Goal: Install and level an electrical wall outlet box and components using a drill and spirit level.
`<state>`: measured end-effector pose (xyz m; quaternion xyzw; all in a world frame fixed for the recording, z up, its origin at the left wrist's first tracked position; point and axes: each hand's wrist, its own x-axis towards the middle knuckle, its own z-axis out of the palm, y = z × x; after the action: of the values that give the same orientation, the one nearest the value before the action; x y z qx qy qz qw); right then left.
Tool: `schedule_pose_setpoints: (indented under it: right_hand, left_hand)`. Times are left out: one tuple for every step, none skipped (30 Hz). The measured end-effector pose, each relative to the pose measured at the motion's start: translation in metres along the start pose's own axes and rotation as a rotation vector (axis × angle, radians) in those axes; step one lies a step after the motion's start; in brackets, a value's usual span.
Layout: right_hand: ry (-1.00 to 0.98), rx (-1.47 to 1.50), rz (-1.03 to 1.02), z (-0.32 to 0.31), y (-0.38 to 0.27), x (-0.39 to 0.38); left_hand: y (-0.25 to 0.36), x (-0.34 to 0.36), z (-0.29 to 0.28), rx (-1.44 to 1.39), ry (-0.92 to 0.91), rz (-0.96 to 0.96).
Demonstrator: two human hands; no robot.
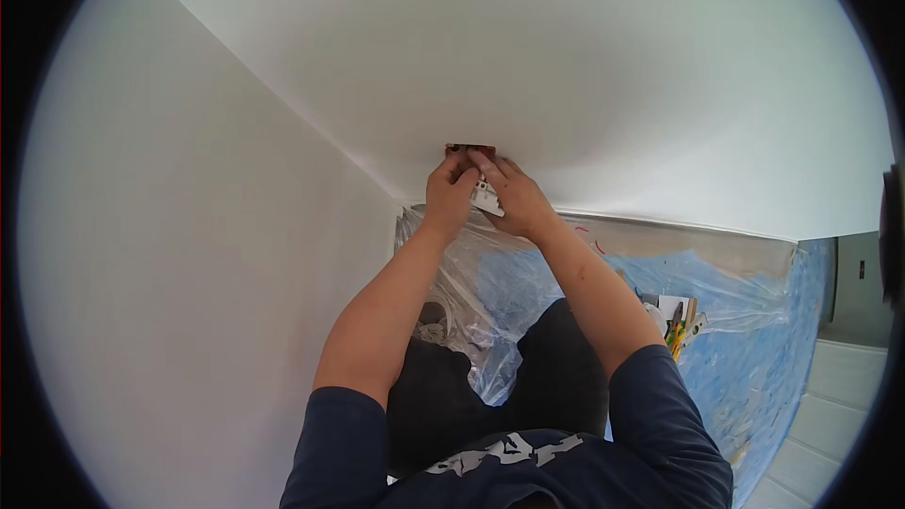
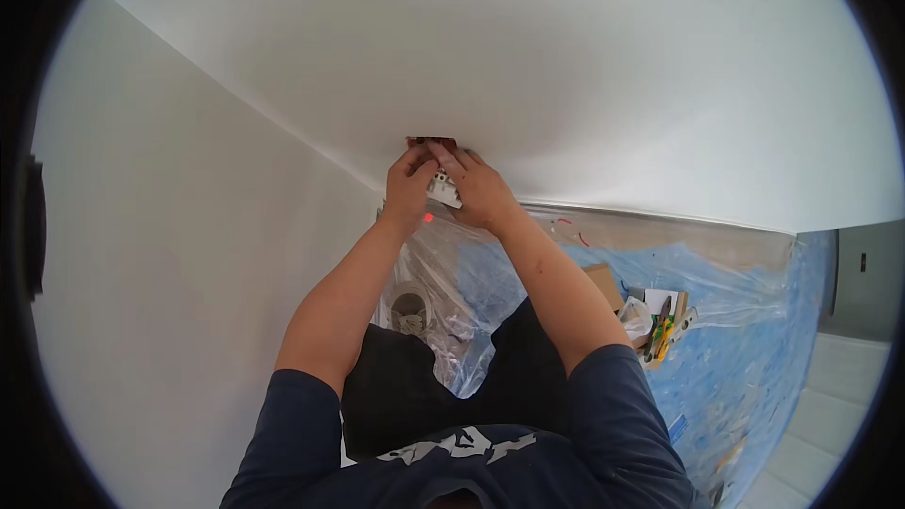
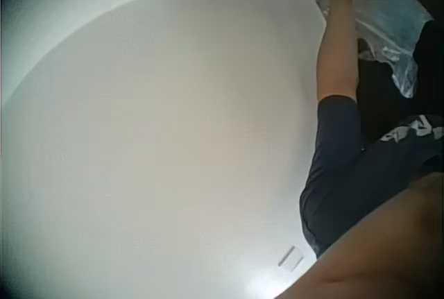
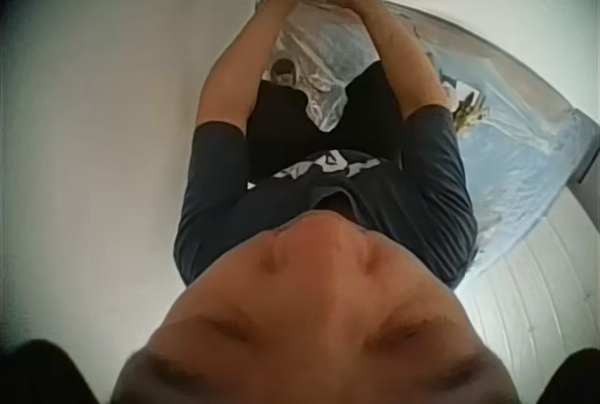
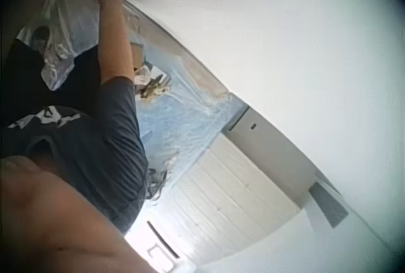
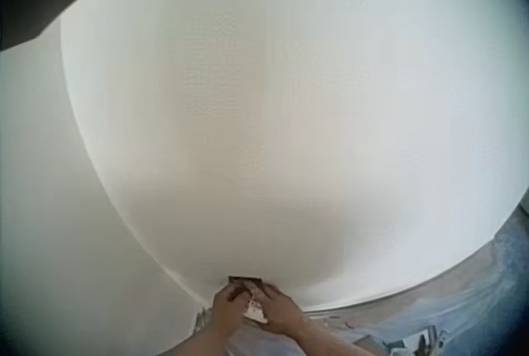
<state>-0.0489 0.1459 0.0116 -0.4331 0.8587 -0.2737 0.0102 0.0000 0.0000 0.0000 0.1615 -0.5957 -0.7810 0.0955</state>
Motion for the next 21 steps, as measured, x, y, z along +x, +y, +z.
schedule_pose_setpoints:
  right_hand:
    - [0.001,0.015,0.031,0.000,-0.002,0.002]
    - [0.003,0.031,0.062,0.000,-0.004,0.003]
    - [0.006,0.047,0.094,-0.001,-0.006,0.003]
    - [0.011,0.063,0.125,-0.002,-0.008,0.002]
    - [0.013,0.061,0.123,-0.002,-0.007,0.001]
    - [0.060,0.013,0.115,-0.003,-0.006,-0.001]
    - [0.106,-0.033,0.108,-0.003,-0.007,-0.004]
    - [0.153,-0.079,0.099,-0.003,-0.007,-0.006]
    - [0.199,-0.125,0.091,-0.003,-0.007,-0.006]
    - [0.195,-0.121,0.093,-0.004,-0.010,-0.006]
    - [0.153,-0.118,0.134,-0.005,-0.013,-0.004]
    - [0.110,-0.116,0.174,-0.005,-0.017,-0.002]
    - [0.067,-0.113,0.213,-0.006,-0.021,0.001]
    - [0.024,-0.110,0.252,-0.007,-0.025,0.003]
    - [0.022,-0.110,0.253,-0.009,-0.028,0.005]
    - [-0.004,-0.120,0.271,-0.012,-0.031,0.007]
    - [-0.029,-0.130,0.288,-0.015,-0.034,0.008]
    - [-0.055,-0.140,0.306,-0.017,-0.036,0.010]
    - [-0.080,-0.151,0.324,-0.017,-0.037,0.012]
    - [-0.080,-0.152,0.326,-0.016,-0.036,0.015]
    - [-0.076,-0.159,0.322,-0.015,-0.034,0.020]
  left_hand:
    - [0.002,0.002,0.000,-0.043,0.004,-0.013]
    - [0.005,0.004,-0.001,-0.085,0.007,-0.027]
    - [0.007,0.004,-0.001,-0.126,0.010,-0.040]
    - [0.009,0.003,0.000,-0.166,0.013,-0.052]
    - [0.009,0.004,0.001,-0.167,0.012,-0.048]
    - [0.010,0.004,0.002,-0.135,0.021,-0.043]
    - [0.009,0.002,0.002,-0.104,0.031,-0.039]
    - [0.009,0.002,0.003,-0.073,0.041,-0.034]
    - [0.008,0.002,0.003,-0.041,0.052,-0.030]
    - [0.006,0.000,0.002,-0.039,0.054,-0.035]
    - [0.003,-0.002,0.000,-0.060,0.038,0.023]
    - [0.001,-0.004,-0.002,-0.081,0.022,0.081]
    - [-0.001,-0.006,-0.004,-0.102,0.005,0.140]
    - [-0.003,-0.008,-0.007,-0.122,-0.011,0.199]
    - [-0.001,-0.009,-0.008,-0.122,-0.010,0.197]
    - [0.001,-0.010,-0.011,-0.028,-0.012,0.204]
    - [0.003,-0.010,-0.014,0.066,-0.014,0.212]
    - [0.005,-0.010,-0.017,0.160,-0.016,0.219]
    - [0.007,-0.010,-0.019,0.254,-0.019,0.226]
    - [0.007,-0.008,-0.019,0.253,-0.021,0.225]
    - [0.006,-0.006,-0.020,0.265,0.010,0.237]
